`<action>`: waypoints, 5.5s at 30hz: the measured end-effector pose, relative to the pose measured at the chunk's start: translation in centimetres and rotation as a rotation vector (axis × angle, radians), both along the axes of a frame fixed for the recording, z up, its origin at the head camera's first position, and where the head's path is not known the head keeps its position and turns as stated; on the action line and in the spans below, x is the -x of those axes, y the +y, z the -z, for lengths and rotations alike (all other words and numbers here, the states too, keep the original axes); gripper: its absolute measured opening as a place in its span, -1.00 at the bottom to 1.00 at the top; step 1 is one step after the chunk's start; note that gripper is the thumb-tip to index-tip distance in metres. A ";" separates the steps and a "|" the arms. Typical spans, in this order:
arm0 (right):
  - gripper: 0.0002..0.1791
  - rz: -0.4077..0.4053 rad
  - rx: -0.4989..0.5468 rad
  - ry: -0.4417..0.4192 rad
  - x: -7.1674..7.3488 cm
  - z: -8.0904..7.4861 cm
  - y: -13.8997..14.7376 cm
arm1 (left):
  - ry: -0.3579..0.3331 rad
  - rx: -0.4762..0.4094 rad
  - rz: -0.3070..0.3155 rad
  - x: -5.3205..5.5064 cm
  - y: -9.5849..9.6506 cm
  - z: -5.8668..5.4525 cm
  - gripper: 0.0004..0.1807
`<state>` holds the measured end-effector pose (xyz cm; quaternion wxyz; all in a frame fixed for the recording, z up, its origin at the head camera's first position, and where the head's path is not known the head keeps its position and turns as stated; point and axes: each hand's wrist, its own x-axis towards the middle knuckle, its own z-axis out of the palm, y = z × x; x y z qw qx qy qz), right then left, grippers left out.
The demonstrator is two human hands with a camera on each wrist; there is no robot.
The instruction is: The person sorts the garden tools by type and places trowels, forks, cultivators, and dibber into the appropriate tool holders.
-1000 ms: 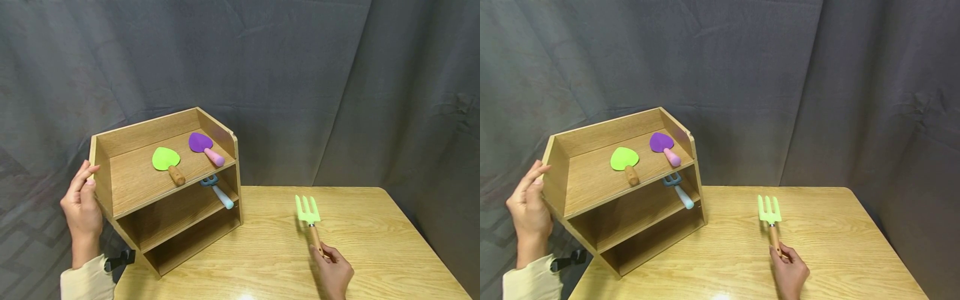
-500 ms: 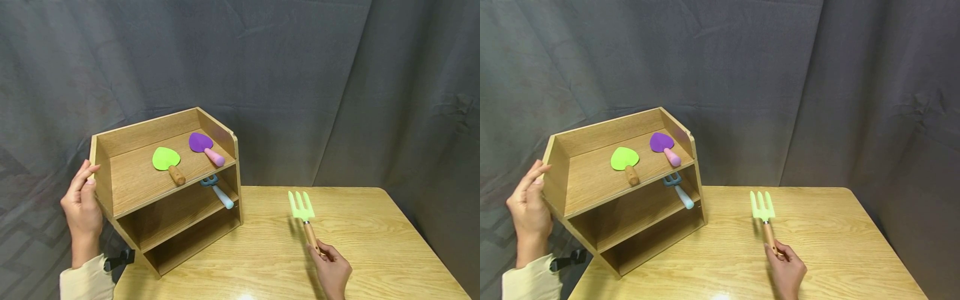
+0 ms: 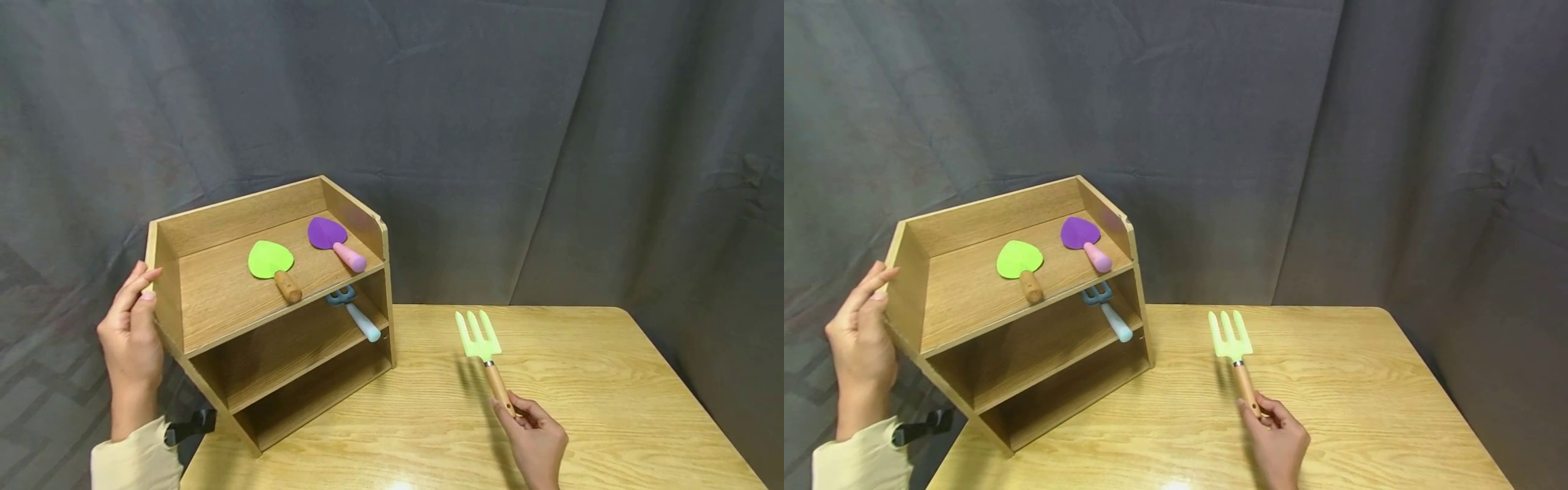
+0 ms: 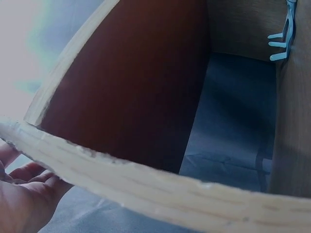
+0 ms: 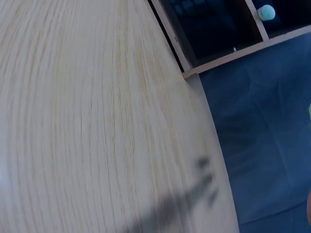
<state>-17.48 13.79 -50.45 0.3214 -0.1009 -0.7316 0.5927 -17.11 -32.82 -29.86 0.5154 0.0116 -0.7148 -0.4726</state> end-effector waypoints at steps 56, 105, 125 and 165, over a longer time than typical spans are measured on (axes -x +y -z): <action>-0.70 -0.299 0.029 0.201 -1.2 -1.2 -3.9 | -0.046 -0.037 -0.021 0.1 0.1 -0.4 -0.63; -0.71 -0.577 0.092 0.334 -1.6 -2.3 -9.8 | -0.040 -0.058 -0.010 0.2 -0.1 -0.1 -0.61; -0.68 -0.655 0.062 0.352 -1.3 -4.2 -12.5 | -0.019 -0.038 -0.004 0.0 0.2 -0.2 -0.62; -0.80 -0.666 0.075 0.256 -0.2 -8.5 -17.7 | 0.006 -0.059 0.013 0.4 0.0 -0.1 -0.63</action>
